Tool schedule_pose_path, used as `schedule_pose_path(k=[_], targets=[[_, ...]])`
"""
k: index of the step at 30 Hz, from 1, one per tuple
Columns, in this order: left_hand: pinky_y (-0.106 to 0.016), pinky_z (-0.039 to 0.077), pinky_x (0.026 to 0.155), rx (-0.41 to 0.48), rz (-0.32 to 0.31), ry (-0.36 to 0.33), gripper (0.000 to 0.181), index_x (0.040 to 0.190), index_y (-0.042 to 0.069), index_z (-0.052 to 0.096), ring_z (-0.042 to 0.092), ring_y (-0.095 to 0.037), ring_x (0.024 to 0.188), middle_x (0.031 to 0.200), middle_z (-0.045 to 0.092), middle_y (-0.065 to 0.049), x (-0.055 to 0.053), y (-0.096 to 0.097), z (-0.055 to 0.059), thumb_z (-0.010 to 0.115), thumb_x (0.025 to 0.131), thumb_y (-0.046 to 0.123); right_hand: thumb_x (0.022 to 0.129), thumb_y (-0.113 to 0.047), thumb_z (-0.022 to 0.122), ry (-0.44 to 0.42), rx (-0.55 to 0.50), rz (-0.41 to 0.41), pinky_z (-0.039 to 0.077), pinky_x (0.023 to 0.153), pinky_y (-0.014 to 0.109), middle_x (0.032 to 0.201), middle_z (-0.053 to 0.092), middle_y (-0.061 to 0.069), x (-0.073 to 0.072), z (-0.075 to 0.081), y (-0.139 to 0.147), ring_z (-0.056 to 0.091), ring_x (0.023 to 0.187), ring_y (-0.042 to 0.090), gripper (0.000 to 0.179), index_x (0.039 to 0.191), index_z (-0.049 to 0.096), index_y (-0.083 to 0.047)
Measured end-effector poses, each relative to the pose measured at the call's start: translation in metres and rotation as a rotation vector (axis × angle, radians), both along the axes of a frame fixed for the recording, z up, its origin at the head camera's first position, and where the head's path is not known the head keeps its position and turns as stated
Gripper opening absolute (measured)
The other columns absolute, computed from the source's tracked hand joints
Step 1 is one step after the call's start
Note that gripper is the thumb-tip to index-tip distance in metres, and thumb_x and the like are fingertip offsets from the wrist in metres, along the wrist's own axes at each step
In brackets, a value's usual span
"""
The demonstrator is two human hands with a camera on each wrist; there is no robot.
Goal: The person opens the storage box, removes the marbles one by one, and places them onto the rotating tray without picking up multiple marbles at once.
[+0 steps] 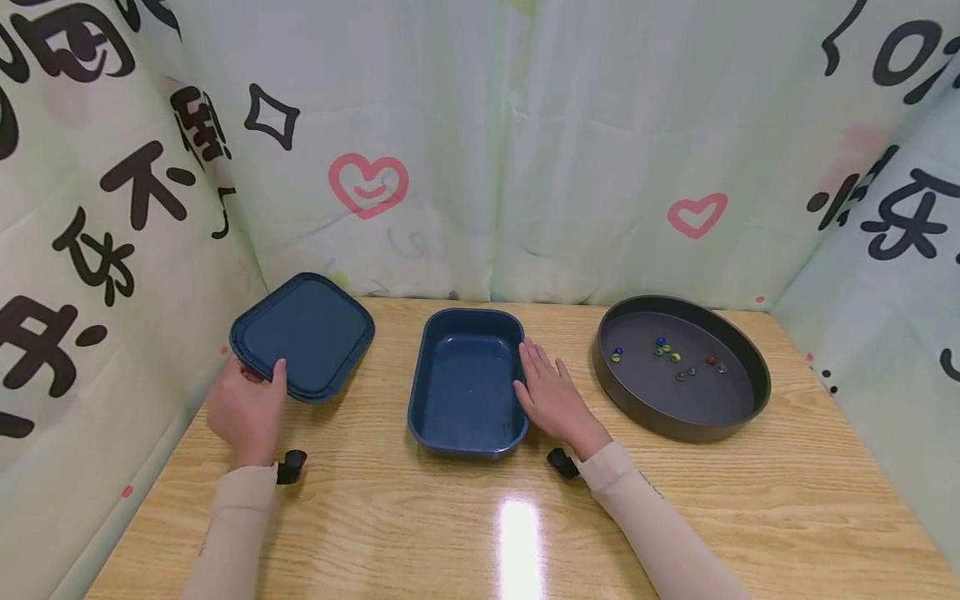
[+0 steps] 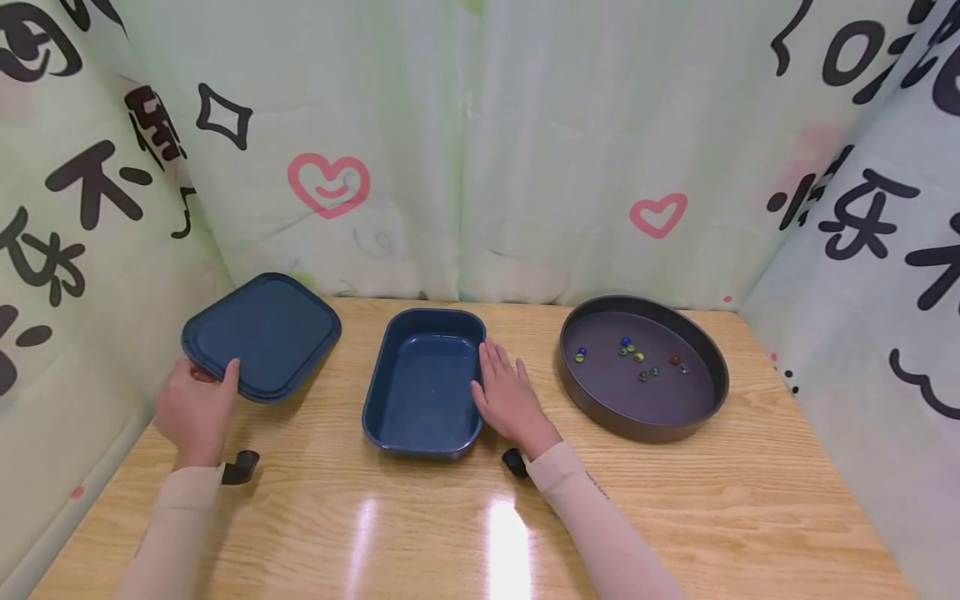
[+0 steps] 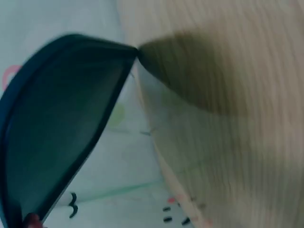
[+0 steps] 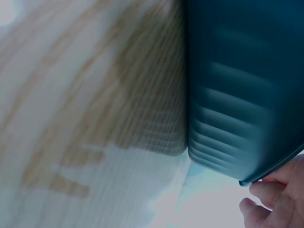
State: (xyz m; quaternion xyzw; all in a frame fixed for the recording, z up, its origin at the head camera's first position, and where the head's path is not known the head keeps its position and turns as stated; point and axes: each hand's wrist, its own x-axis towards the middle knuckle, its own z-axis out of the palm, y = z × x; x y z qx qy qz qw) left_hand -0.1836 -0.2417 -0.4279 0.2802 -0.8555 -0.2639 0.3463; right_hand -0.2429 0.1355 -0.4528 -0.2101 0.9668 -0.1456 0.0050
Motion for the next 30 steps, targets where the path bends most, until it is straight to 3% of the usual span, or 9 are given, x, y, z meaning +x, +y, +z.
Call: schedule_pose_path(k=[6,9,17,22,30], targets=[[-0.031,0.024,0.037,-0.099,0.013,-0.093,0.040,0.063,0.004,0.054,0.049,-0.033,0.052,0.057,0.055,-0.016,0.008,-0.010,-0.005,0.071,0.079,0.037,0.100,-0.030,0.037,-0.007,-0.004,-0.001,0.016,0.116,0.056,0.158,0.014,0.015,0.000,0.000,0.000,0.016,0.146,0.031,0.062,0.150,0.014,0.000],[-0.031,0.023,0.036,-0.091,0.004,-0.162,0.043,0.059,0.003,0.055,0.047,-0.031,0.048,0.054,0.054,-0.016,0.012,-0.014,-0.006,0.070,0.079,0.039,0.100,-0.030,0.037,-0.001,-0.006,-0.001,0.016,0.116,0.057,0.158,0.014,0.015,0.001,0.000,0.000,0.016,0.146,0.032,0.062,0.150,0.014,0.000],[-0.031,0.031,0.042,0.161,-0.098,-0.485,0.044,0.063,0.002,0.056,0.049,-0.025,0.051,0.055,0.053,-0.010,0.021,-0.028,-0.012,0.055,0.086,0.040,0.101,-0.030,0.036,-0.013,-0.004,-0.007,0.016,0.116,0.056,0.158,0.013,0.015,0.001,-0.001,0.001,0.015,0.146,0.031,0.062,0.150,0.014,0.000],[-0.029,0.031,0.046,0.246,-0.170,-0.586,0.042,0.057,0.010,0.046,0.046,-0.022,0.054,0.055,0.043,-0.004,0.023,-0.036,-0.018,0.051,0.087,0.038,0.101,-0.030,0.036,-0.015,-0.007,-0.007,0.016,0.116,0.056,0.158,0.013,0.015,0.001,-0.001,0.001,0.014,0.146,0.031,0.062,0.150,0.014,0.000],[-0.028,0.031,0.048,0.278,-0.263,-0.682,0.042,0.055,0.014,0.042,0.042,-0.019,0.055,0.057,0.038,-0.002,0.026,-0.044,-0.026,0.047,0.090,0.036,0.101,-0.030,0.037,-0.001,-0.004,-0.002,0.017,0.116,0.057,0.158,0.014,0.015,0.001,0.000,0.000,0.017,0.146,0.032,0.062,0.150,0.014,0.000]])
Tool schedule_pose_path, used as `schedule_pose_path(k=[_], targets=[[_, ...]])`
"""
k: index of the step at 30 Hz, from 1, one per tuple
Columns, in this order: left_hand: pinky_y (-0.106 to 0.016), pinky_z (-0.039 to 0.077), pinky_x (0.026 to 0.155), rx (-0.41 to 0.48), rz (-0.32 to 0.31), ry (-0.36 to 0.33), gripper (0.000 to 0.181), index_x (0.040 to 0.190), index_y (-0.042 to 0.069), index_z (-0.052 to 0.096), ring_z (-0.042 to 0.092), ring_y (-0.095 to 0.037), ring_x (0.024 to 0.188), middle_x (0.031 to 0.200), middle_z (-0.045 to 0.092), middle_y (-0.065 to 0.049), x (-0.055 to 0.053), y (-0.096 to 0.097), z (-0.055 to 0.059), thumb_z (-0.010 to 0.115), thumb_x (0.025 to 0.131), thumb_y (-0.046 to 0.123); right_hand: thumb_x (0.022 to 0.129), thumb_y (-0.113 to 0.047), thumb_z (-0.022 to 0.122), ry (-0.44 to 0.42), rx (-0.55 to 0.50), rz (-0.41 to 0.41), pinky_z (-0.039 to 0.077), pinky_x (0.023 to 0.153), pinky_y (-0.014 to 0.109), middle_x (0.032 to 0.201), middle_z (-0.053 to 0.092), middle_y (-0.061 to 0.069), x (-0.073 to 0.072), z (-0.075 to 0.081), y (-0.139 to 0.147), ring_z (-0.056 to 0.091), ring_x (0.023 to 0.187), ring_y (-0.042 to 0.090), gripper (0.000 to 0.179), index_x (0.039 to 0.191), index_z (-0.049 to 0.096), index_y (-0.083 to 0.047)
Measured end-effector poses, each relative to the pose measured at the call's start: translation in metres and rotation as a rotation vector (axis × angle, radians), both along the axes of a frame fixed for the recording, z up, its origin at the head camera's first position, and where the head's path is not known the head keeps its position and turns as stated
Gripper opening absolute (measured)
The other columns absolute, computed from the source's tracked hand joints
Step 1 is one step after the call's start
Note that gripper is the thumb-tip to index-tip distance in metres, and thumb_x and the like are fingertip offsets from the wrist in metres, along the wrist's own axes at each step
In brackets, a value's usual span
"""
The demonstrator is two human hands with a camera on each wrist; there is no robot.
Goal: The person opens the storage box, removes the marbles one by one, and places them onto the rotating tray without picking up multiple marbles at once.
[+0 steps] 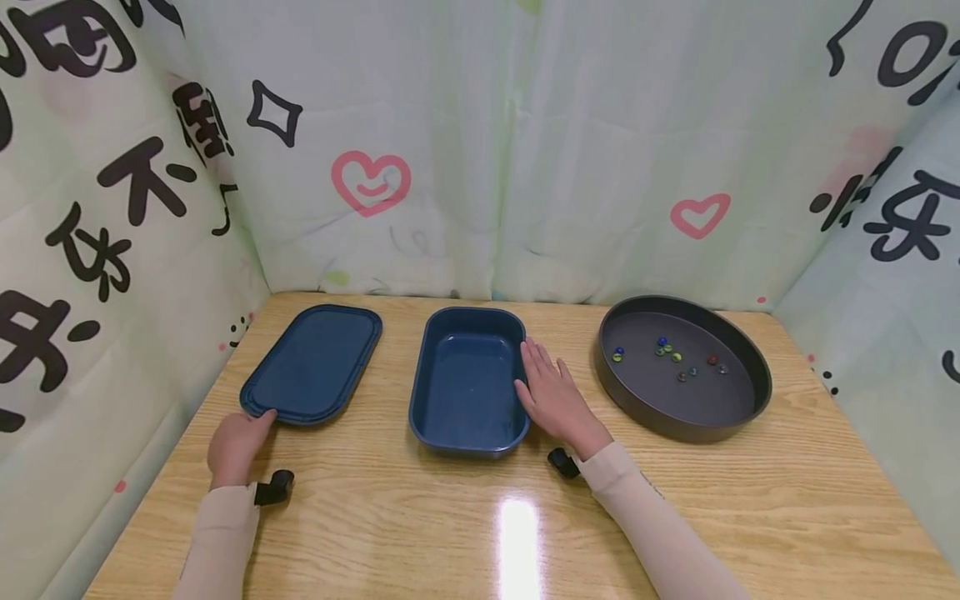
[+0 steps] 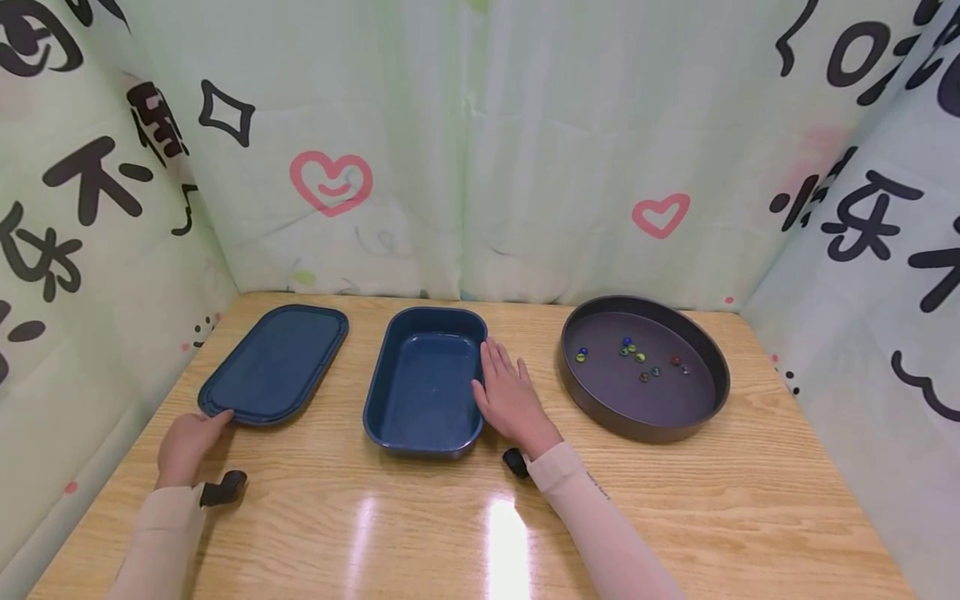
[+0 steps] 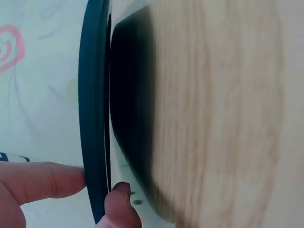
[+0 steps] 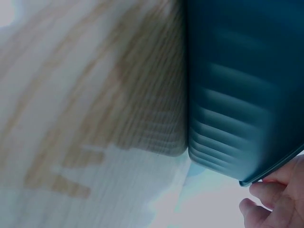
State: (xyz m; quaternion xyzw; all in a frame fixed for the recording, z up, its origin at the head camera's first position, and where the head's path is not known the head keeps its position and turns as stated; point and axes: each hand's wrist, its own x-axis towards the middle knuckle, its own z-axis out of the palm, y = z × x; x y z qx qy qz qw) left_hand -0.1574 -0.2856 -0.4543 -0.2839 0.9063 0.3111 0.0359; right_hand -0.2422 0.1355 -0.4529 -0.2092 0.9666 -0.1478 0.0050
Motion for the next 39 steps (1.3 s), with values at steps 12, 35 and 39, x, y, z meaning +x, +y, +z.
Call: schedule_pose_path(k=[12,35,39], targets=[[-0.028,0.033,0.051,0.018,-0.011,-0.045,0.045,0.061,0.007,0.060,0.046,-0.022,0.062,0.066,0.054,-0.011,0.003,0.000,0.001,0.042,0.092,0.033,0.101,-0.031,0.036,-0.017,-0.001,-0.003,0.016,0.116,0.056,0.158,0.013,0.015,0.001,0.002,-0.001,0.016,0.146,0.032,0.062,0.150,0.014,0.000],[-0.029,0.040,0.064,0.147,-0.085,0.240,0.044,0.111,0.000,0.067,0.059,-0.033,0.097,0.105,0.068,-0.021,-0.015,0.049,0.032,0.042,0.098,0.034,0.101,-0.030,0.037,-0.003,0.001,-0.006,0.016,0.116,0.056,0.158,0.014,0.015,0.001,0.000,0.000,0.016,0.146,0.031,0.062,0.150,0.015,0.000],[-0.026,0.043,0.065,0.172,-0.192,0.425,0.031,0.108,0.003,0.067,0.061,-0.025,0.086,0.098,0.070,-0.019,-0.026,0.071,0.034,0.051,0.096,0.027,0.100,-0.030,0.037,-0.003,0.000,-0.006,0.017,0.116,0.056,0.158,0.014,0.015,0.001,0.000,0.000,0.016,0.146,0.031,0.062,0.150,0.015,0.000]])
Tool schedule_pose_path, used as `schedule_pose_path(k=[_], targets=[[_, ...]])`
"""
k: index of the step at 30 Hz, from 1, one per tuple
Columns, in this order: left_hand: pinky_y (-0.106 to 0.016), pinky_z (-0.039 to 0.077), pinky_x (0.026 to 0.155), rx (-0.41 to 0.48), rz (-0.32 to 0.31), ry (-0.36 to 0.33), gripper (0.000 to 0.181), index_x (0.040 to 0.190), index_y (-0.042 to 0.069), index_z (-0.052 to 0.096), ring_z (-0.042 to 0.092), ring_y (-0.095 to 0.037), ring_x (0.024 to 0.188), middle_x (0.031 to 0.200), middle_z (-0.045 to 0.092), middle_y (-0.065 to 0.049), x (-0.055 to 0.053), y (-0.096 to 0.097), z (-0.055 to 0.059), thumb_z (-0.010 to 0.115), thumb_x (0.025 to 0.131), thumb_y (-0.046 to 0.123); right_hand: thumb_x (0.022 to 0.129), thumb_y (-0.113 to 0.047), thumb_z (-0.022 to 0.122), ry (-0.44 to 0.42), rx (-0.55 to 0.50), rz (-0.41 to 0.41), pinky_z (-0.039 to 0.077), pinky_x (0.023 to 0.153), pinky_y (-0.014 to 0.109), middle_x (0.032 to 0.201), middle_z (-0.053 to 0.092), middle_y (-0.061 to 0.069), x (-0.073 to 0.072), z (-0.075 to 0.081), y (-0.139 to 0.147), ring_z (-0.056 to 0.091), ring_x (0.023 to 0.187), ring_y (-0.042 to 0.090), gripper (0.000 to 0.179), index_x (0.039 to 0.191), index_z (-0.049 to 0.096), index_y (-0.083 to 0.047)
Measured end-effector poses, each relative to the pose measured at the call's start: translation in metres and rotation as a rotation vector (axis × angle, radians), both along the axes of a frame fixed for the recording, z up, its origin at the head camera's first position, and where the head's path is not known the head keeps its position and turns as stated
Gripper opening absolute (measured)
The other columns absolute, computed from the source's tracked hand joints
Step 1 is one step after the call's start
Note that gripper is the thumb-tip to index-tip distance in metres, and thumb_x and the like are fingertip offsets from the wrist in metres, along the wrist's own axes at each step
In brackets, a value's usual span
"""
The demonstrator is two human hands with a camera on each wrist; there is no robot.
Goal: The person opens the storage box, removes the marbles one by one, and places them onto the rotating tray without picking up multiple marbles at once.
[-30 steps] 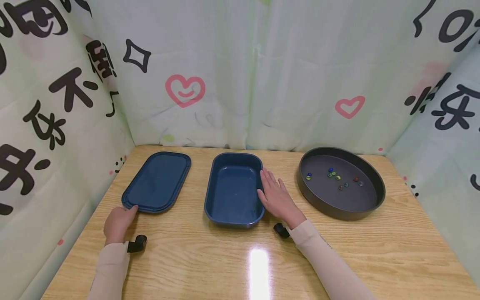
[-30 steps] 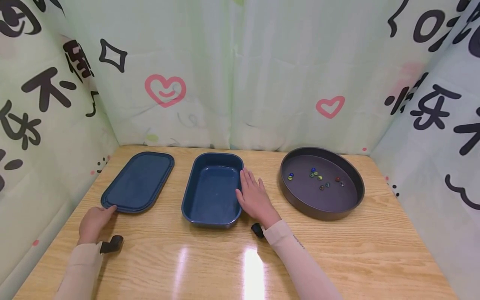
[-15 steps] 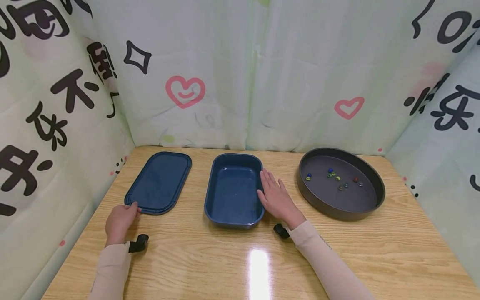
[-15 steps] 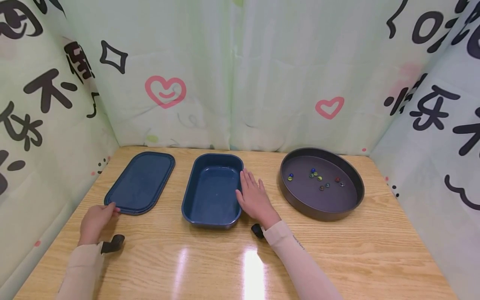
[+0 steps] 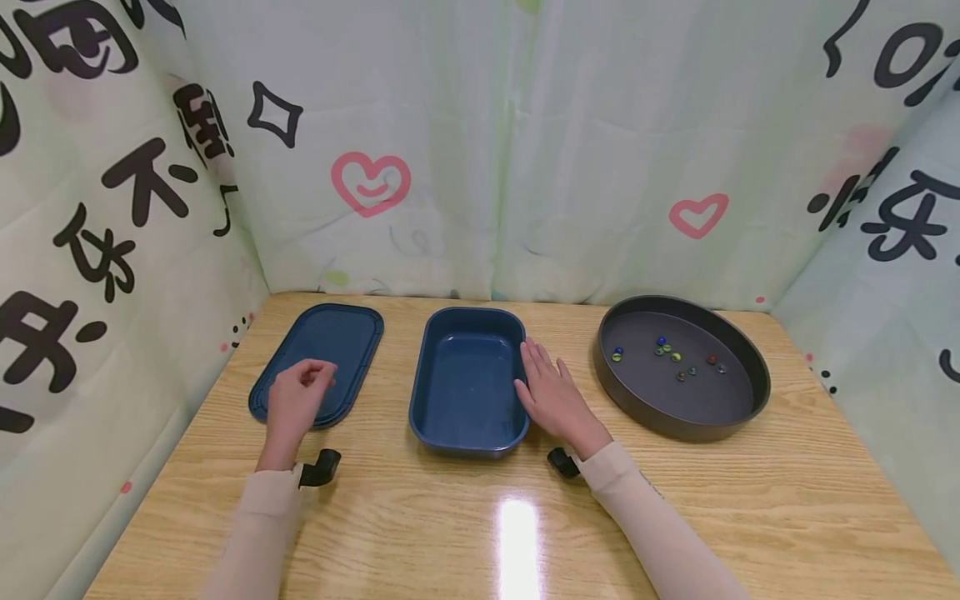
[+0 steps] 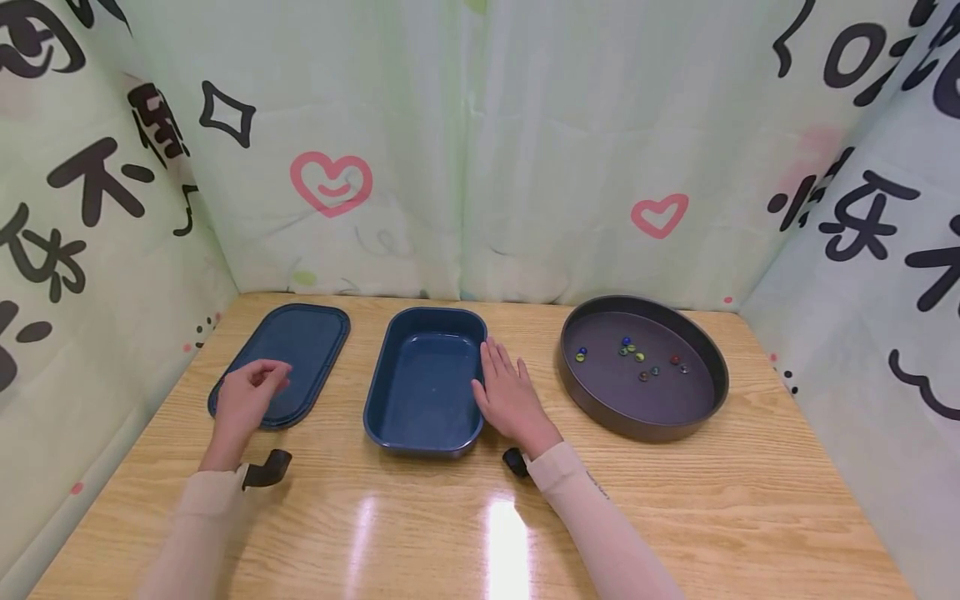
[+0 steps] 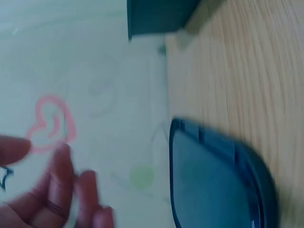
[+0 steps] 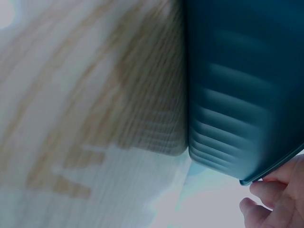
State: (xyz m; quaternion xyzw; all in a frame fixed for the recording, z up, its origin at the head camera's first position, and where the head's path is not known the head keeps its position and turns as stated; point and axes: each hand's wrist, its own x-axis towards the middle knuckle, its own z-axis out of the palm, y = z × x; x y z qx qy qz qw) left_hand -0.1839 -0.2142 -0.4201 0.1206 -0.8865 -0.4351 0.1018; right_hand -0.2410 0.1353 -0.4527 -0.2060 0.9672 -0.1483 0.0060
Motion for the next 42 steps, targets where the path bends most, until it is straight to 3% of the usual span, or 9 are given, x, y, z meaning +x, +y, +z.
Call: schedule_pose_path(k=[4,8,16,24,27,31,42], targets=[[-0.034,0.051,0.078,-0.023,-0.135,0.154,0.022,0.108,0.004,0.066,0.062,-0.024,0.088,0.097,0.068,-0.015,-0.010,0.023,-0.003,0.056,0.094,0.017,0.101,-0.031,0.036,0.004,-0.002,0.002,0.017,0.116,0.056,0.158,0.015,0.015,0.000,0.000,0.000,0.016,0.146,0.031,0.062,0.150,0.015,0.000],[-0.046,0.050,0.087,-0.128,-0.263,0.220,0.032,0.122,0.004,0.059,0.060,-0.030,0.100,0.110,0.064,-0.015,-0.017,0.044,-0.008,0.058,0.092,0.015,0.100,-0.030,0.037,0.000,-0.002,0.001,0.017,0.116,0.056,0.158,0.014,0.014,-0.001,-0.001,0.000,0.015,0.146,0.030,0.062,0.150,0.014,-0.001],[-0.053,0.037,0.106,-0.434,-0.451,0.201,0.062,0.146,0.005,0.034,0.040,-0.035,0.132,0.145,0.040,-0.016,-0.029,0.063,-0.024,0.059,0.092,0.023,0.100,-0.029,0.039,0.014,-0.005,0.006,0.018,0.115,0.057,0.158,0.016,0.014,-0.001,-0.001,0.000,0.019,0.145,0.031,0.062,0.150,0.016,0.000],[-0.051,0.024,0.115,-0.572,-0.588,0.110,0.072,0.149,0.000,0.021,0.025,-0.035,0.142,0.155,0.023,-0.017,-0.038,0.074,-0.030,0.057,0.093,0.028,0.100,-0.027,0.040,0.024,-0.009,0.014,0.019,0.115,0.057,0.157,0.019,0.014,0.000,0.002,0.002,0.020,0.145,0.029,0.061,0.150,0.018,0.000],[-0.052,0.016,0.118,-0.631,-0.618,0.034,0.074,0.150,0.001,0.015,0.015,-0.034,0.145,0.158,0.014,-0.016,-0.039,0.080,-0.030,0.053,0.095,0.031,0.100,-0.028,0.040,0.024,-0.005,0.017,0.018,0.115,0.057,0.157,0.018,0.014,-0.002,0.002,0.003,0.020,0.145,0.029,0.061,0.150,0.017,-0.001],[-0.053,0.011,0.118,-0.669,-0.608,-0.027,0.075,0.151,0.002,0.011,0.008,-0.032,0.147,0.159,0.009,-0.014,-0.038,0.088,-0.028,0.051,0.095,0.032,0.099,-0.029,0.041,0.018,0.007,0.019,0.017,0.116,0.057,0.157,0.017,0.014,-0.004,0.001,0.003,0.018,0.146,0.029,0.063,0.150,0.016,-0.001],[-0.051,0.004,0.119,-0.645,-0.547,-0.077,0.073,0.151,0.001,0.010,0.006,-0.031,0.147,0.159,0.005,-0.014,-0.031,0.101,-0.031,0.049,0.095,0.026,0.098,-0.024,0.041,0.032,-0.034,0.033,0.017,0.114,0.060,0.156,0.019,0.017,-0.001,0.002,0.003,0.020,0.144,0.032,0.062,0.149,0.018,0.001]])
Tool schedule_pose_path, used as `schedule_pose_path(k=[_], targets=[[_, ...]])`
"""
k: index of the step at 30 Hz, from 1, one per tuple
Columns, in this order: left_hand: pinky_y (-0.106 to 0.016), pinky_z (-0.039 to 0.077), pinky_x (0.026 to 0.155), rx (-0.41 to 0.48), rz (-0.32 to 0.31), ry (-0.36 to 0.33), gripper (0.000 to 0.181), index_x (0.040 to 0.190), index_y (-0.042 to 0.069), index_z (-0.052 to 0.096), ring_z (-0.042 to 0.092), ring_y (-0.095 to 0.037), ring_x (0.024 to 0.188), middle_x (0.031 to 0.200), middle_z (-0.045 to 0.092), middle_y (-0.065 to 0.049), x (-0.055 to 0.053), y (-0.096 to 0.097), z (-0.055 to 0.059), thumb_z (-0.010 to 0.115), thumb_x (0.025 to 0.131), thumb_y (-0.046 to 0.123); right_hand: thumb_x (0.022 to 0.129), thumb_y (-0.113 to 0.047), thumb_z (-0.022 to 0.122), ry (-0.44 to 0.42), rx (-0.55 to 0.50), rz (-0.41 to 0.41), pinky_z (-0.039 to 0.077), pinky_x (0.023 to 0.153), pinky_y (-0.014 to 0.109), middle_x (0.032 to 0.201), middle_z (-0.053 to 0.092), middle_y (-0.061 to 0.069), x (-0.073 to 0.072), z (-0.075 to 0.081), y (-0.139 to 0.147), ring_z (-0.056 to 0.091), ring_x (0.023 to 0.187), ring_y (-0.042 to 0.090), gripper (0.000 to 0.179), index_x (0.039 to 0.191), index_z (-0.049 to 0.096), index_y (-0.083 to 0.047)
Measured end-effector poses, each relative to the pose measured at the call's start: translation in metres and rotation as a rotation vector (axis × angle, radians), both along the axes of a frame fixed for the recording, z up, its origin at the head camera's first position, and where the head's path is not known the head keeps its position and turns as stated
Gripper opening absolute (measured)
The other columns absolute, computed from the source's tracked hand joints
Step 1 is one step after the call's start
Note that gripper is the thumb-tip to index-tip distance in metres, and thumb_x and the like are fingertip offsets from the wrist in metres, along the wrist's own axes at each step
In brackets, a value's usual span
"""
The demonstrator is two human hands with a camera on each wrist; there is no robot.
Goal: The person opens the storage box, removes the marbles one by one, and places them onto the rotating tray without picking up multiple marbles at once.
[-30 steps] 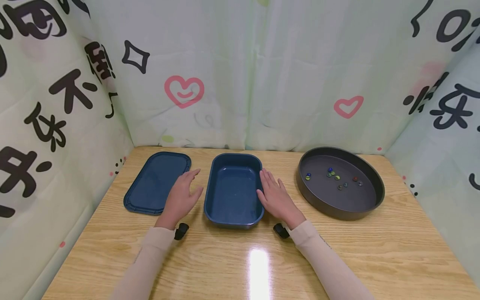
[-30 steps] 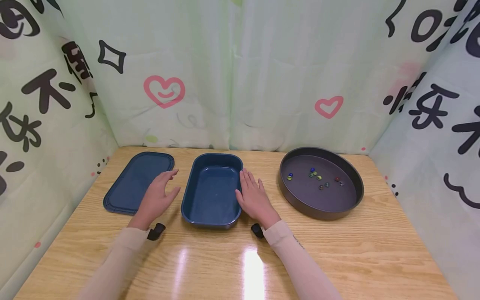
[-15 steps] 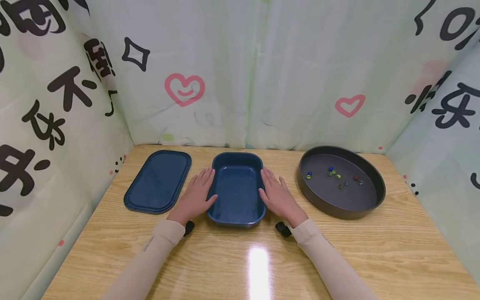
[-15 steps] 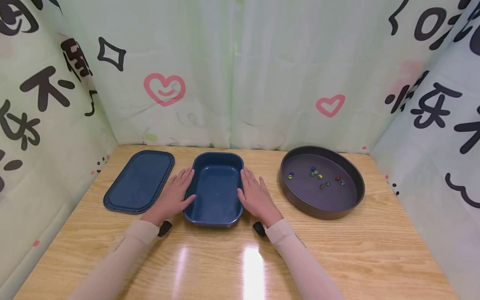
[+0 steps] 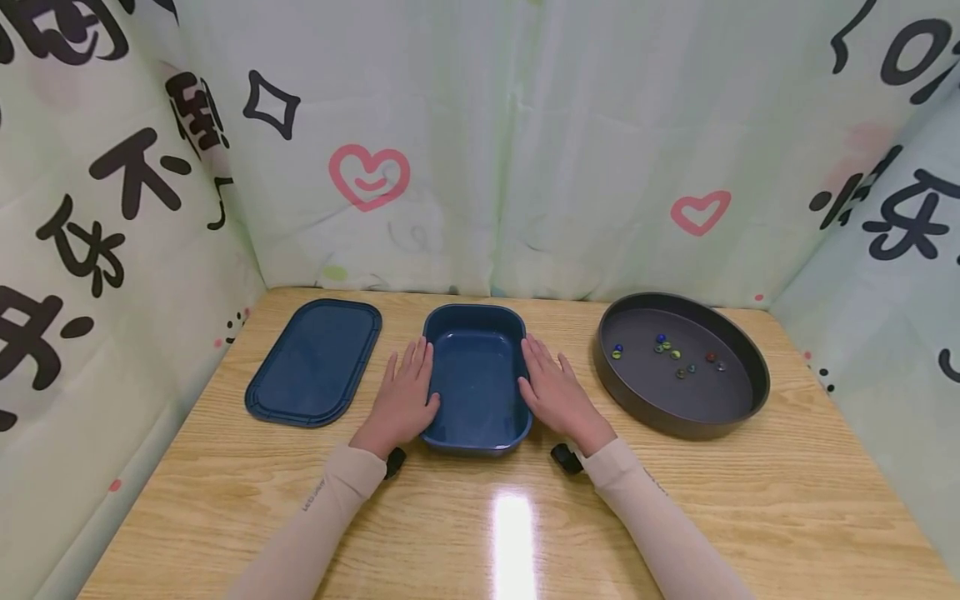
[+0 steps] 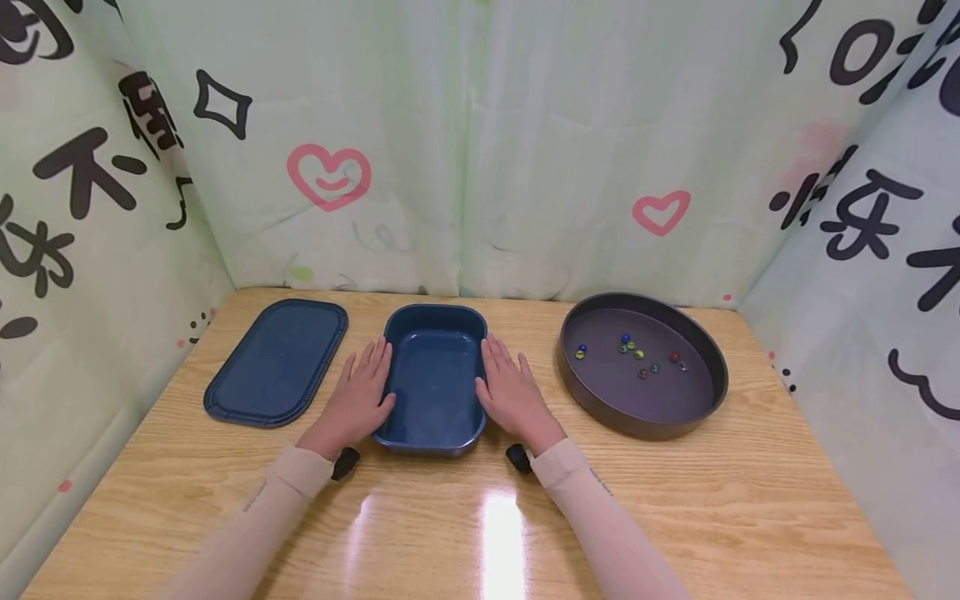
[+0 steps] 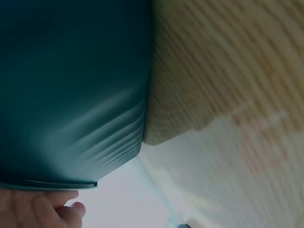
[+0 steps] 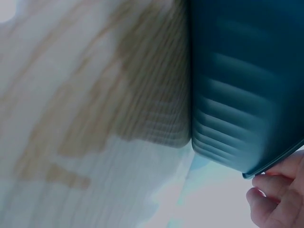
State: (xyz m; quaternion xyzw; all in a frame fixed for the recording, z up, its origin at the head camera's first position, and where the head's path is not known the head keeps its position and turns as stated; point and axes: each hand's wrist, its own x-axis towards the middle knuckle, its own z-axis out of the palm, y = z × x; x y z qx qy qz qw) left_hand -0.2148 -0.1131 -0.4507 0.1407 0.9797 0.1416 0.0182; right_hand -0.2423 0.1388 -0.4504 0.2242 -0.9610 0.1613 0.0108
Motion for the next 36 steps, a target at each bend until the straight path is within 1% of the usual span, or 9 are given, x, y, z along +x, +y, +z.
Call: schedule_pose_path(k=[4,11,16,22,25,29,32,34,36], targets=[[-0.051,0.004,0.120,0.004,0.022,-0.003,0.071,0.150,0.001,0.010,0.006,-0.030,0.148,0.159,0.006,-0.014,0.000,0.001,-0.001,0.047,0.094,0.023,0.098,-0.024,0.042,0.000,0.009,-0.003,0.018,0.114,0.059,0.157,0.019,0.017,-0.001,-0.001,0.001,0.021,0.144,0.032,0.062,0.149,0.018,0.001],[-0.051,0.005,0.119,0.003,0.034,0.006,0.067,0.150,0.001,0.012,0.008,-0.030,0.147,0.158,0.011,-0.015,0.003,0.000,0.001,0.045,0.094,0.016,0.098,-0.026,0.043,0.008,0.033,-0.004,0.020,0.115,0.058,0.157,0.018,0.015,-0.002,-0.003,0.004,0.022,0.144,0.031,0.062,0.149,0.019,0.001],[-0.050,0.005,0.120,0.014,0.054,0.014,0.068,0.150,0.000,0.013,0.007,-0.030,0.148,0.158,0.011,-0.015,0.006,0.004,0.000,0.048,0.094,0.016,0.096,-0.026,0.047,0.030,0.018,0.005,0.022,0.113,0.058,0.155,0.023,0.018,-0.003,-0.004,0.005,0.025,0.142,0.034,0.063,0.147,0.024,0.003],[-0.049,0.005,0.120,0.000,0.058,0.023,0.068,0.150,0.000,0.013,0.007,-0.030,0.148,0.158,0.012,-0.015,0.003,0.006,-0.003,0.048,0.094,0.016,0.098,-0.030,0.045,0.062,0.015,0.006,0.027,0.112,0.055,0.152,0.031,0.019,-0.005,0.003,0.010,0.029,0.141,0.034,0.060,0.145,0.030,0.003],[-0.049,0.005,0.120,-0.003,0.060,0.025,0.068,0.150,0.000,0.013,0.008,-0.030,0.147,0.158,0.012,-0.015,0.003,0.007,-0.003,0.048,0.094,0.016,0.097,-0.025,0.047,0.133,-0.053,0.002,0.032,0.110,0.053,0.145,0.041,0.020,-0.006,0.011,0.014,0.037,0.136,0.035,0.053,0.141,0.038,0.003],[-0.048,0.005,0.120,-0.001,0.067,0.020,0.068,0.150,-0.001,0.013,0.008,-0.030,0.148,0.158,0.013,-0.016,0.004,0.006,-0.003,0.048,0.094,0.016,0.095,-0.018,0.052,0.215,-0.189,-0.006,0.040,0.105,0.051,0.134,0.053,0.021,-0.006,0.028,0.021,0.048,0.127,0.036,0.043,0.133,0.050,0.002],[-0.048,0.006,0.120,0.005,0.068,0.018,0.068,0.150,-0.001,0.013,0.007,-0.029,0.148,0.158,0.012,-0.016,0.004,0.005,-0.002,0.048,0.094,0.016,0.094,-0.013,0.054,0.207,-0.306,-0.032,0.043,0.100,0.052,0.129,0.057,0.020,-0.008,0.042,0.030,0.053,0.121,0.036,0.037,0.128,0.056,0.000],[-0.047,0.007,0.120,0.008,0.066,0.019,0.068,0.150,-0.001,0.013,0.008,-0.029,0.148,0.158,0.012,-0.016,0.005,0.005,-0.003,0.048,0.094,0.015,0.093,-0.011,0.054,0.180,-0.393,-0.064,0.047,0.094,0.052,0.126,0.060,0.020,-0.010,0.050,0.038,0.059,0.107,0.036,0.033,0.124,0.059,-0.001],[-0.047,0.008,0.121,0.009,0.064,0.021,0.068,0.150,-0.002,0.013,0.008,-0.029,0.148,0.158,0.012,-0.017,0.005,0.004,-0.003,0.048,0.094,0.015,0.094,-0.009,0.054,0.160,-0.471,-0.099,0.048,0.090,0.052,0.122,0.062,0.020,-0.014,0.057,0.047,0.061,0.101,0.037,0.029,0.121,0.062,-0.002]])
